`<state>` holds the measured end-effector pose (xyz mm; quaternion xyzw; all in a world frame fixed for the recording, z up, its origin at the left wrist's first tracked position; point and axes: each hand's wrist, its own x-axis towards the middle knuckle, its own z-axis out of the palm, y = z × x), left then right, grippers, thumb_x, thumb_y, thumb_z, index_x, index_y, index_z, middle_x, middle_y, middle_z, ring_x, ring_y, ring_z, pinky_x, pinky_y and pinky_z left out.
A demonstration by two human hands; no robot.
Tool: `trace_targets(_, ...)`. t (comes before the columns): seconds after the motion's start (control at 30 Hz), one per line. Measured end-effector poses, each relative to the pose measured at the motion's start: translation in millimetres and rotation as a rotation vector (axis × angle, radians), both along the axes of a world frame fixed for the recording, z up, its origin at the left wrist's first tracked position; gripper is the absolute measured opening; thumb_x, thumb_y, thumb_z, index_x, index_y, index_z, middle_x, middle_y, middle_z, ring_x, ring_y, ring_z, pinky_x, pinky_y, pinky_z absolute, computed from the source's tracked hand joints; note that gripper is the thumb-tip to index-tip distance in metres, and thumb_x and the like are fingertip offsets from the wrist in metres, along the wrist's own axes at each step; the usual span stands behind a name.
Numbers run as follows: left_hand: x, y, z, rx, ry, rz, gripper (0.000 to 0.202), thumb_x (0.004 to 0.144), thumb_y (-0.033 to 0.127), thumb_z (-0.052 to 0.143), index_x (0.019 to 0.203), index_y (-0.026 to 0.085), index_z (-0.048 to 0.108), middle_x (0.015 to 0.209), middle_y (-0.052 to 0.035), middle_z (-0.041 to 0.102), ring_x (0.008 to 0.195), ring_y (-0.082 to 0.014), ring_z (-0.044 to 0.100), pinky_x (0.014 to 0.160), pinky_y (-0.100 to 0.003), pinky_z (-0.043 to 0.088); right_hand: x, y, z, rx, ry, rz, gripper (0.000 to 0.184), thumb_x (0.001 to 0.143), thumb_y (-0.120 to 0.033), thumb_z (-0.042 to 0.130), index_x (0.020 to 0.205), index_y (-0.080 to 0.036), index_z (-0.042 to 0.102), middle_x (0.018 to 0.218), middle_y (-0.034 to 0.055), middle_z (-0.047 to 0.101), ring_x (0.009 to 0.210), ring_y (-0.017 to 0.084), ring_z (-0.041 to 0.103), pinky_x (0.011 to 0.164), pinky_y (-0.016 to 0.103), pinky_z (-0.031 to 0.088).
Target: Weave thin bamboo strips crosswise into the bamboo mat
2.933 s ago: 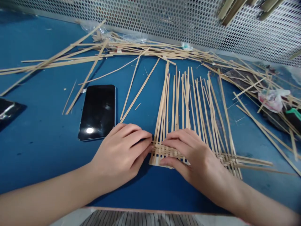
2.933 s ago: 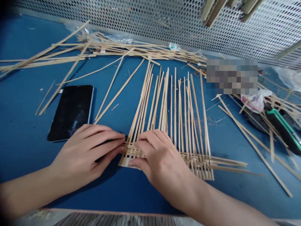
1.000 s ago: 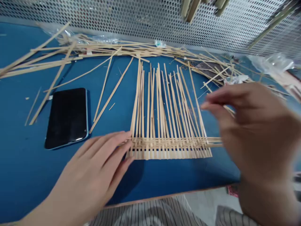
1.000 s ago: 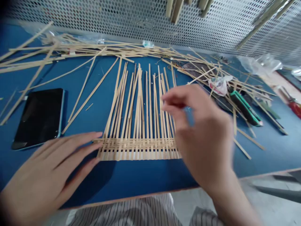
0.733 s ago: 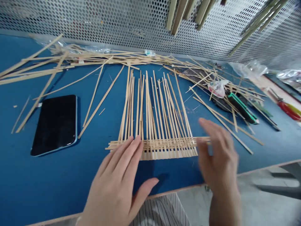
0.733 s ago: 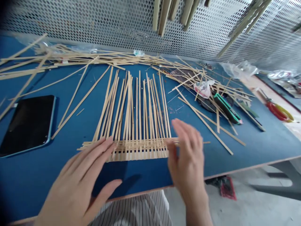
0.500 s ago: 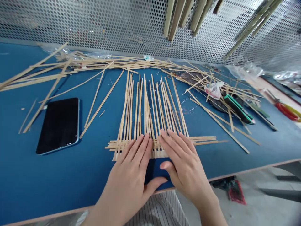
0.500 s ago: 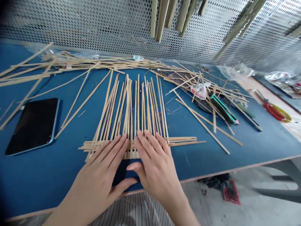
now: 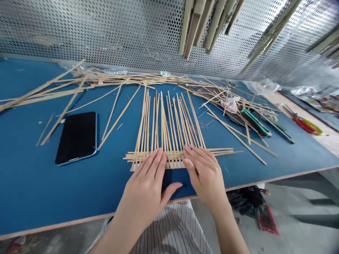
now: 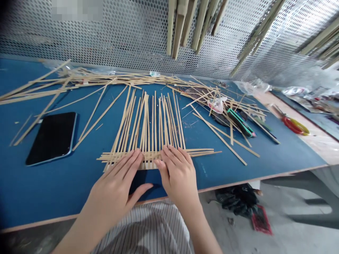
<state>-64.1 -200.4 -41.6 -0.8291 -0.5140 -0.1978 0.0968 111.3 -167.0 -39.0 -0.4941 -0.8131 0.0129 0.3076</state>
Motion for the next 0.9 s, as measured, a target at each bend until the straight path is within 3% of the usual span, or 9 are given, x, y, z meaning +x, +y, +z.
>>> trace_targets(0.13,0.8,-2.0,1.0,-0.025,-0.014,0.032,0.065,0.090,0.053,0.040,0.127,0.000,0.050,0.130,-0.0204,0.054,0.121,-0.0320,0.052,0.095,-0.047,0.050,-0.2,-0.1,-0.3,-0.026,0.018,-0.016,0.029,0.093,-0.026,0.044,0.108,-0.012,0.066,0.112,0.0101,0.069,0.112,0.022,0.059,0.099,0.042,0.041)
trace_targets(0.3,0.5,-2.9,4.9,-0.143,-0.053,0.040,0.077,0.084,0.062,0.045,0.131,0.001,0.044,0.134,-0.0210,0.050,0.124,-0.0343,0.046,0.101,-0.052,0.043,0.7,0.1,1.2,-0.039,-0.007,0.062,0.034,0.091,-0.034,0.049,0.116,-0.016,0.060,0.118,0.0107,0.065,0.115,0.026,0.054,0.097,0.046,0.041)
trace_targets(0.63,0.0,-4.6,2.8,-0.178,-0.138,0.041,0.070,0.083,0.055,0.050,0.129,0.002,0.044,0.132,-0.0219,0.050,0.124,-0.0342,0.045,0.101,-0.052,0.040,-3.6,-0.6,3.9,-0.028,0.022,0.110,0.030,0.082,-0.034,0.060,0.108,-0.019,0.061,0.102,0.0101,0.067,0.102,0.027,0.055,0.089,0.046,0.044)
trace_targets(0.9,0.7,-6.8,6.5,-0.162,-0.098,0.025,0.064,0.086,0.051,0.049,0.129,0.004,0.045,0.134,-0.0190,0.049,0.126,-0.0319,0.042,0.104,-0.050,0.038,-0.6,-4.2,3.6,0.014,0.120,0.105,0.036,0.080,-0.036,0.064,0.111,-0.018,0.060,0.107,0.0093,0.065,0.104,0.027,0.052,0.093,0.046,0.040)
